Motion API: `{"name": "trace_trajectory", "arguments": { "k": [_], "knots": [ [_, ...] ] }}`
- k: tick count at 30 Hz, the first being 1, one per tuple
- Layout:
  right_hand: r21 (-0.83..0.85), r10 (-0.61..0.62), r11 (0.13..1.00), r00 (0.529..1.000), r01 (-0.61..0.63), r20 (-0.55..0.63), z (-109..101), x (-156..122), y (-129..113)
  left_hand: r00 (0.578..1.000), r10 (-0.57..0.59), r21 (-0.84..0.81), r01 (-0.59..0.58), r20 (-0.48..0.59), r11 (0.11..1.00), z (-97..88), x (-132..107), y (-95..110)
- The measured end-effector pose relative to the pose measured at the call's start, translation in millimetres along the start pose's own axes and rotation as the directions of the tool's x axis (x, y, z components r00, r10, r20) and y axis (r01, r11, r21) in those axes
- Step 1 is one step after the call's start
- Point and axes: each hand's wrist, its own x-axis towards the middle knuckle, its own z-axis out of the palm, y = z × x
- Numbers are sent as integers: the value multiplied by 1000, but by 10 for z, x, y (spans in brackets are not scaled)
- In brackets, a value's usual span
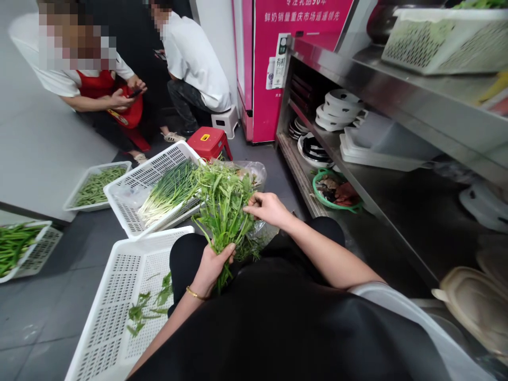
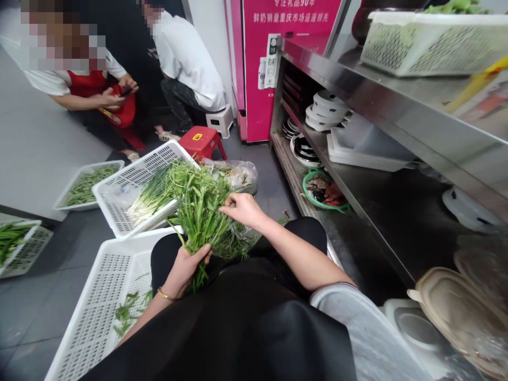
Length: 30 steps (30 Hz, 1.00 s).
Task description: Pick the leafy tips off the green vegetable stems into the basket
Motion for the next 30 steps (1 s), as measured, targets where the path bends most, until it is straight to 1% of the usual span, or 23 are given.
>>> {"name": "trace_trajectory", "arguments": {
  "k": [2,4,6,9,11,13,14,16,17,18,19,21,22,23,24,25,26,27,28,29,30],
  "knots": [
    [164,66,984,996,-76,60,17,9,27,1000,-25,-53,24,-8,998,2,-5,2],
    [274,100,954,990,-123,95,30,15,68,999,-46,-90,44,-21,995,3,-4,4],
    [287,98,950,992,-118,85,36,23,111,998,-44,-91,41,-37,995,5,3,1],
    [198,59,978,998,-61,19,35,31,160,999,-19,-67,16,-45,998,8,16,-3],
    [189,36,981,999,-34,-10,43,27,173,999,-13,-68,11,-40,998,11,23,-1],
    [300,62,952,998,-57,-6,76,18,171,999,-25,-99,22,-34,995,15,28,2],
    [389,91,917,996,-88,11,101,15,164,999,-33,-123,29,-27,992,17,30,2],
    [579,161,799,986,-162,54,150,20,142,999,-41,-184,40,-1,982,16,33,-7],
    [674,197,714,978,-189,66,160,28,127,999,-39,-213,42,17,976,11,34,-16],
    [769,230,608,971,-200,70,146,40,109,999,-34,-239,43,39,970,4,34,-27],
    [855,256,483,964,-189,68,101,51,89,998,-30,-261,44,56,964,-6,35,-41],
    [966,264,236,964,-107,42,-107,53,46,997,-29,-285,48,70,957,-35,39,-72],
    [988,240,147,971,-50,13,-271,36,27,997,-33,-283,50,65,958,-51,45,-88],
    [996,202,92,979,13,-32,-465,2,14,998,-39,-271,51,52,961,-68,54,-104],
    [994,160,73,982,87,-98,-675,-47,10,998,-48,-248,55,35,967,-84,65,-120],
    [980,130,76,973,183,-192,-884,-109,18,998,-58,-221,60,15,973,-98,78,-134],
    [948,112,96,943,305,-315,-1072,-177,40,998,-68,-199,67,-2,978,-110,93,-146],
    [890,100,143,888,434,-449,-1221,-246,78,997,-79,-185,75,-17,980,-119,108,-155],
    [820,85,247,832,516,-549,-1315,-308,131,995,-90,-181,83,-31,980,-125,122,-159],
    [737,41,437,807,516,-589,-1346,-359,199,994,-100,-182,91,-41,979,-130,133,-156],
    [615,-17,659,826,433,-564,-1315,-396,277,993,-108,-183,98,-48,978,-133,142,-147]
  ]
}}
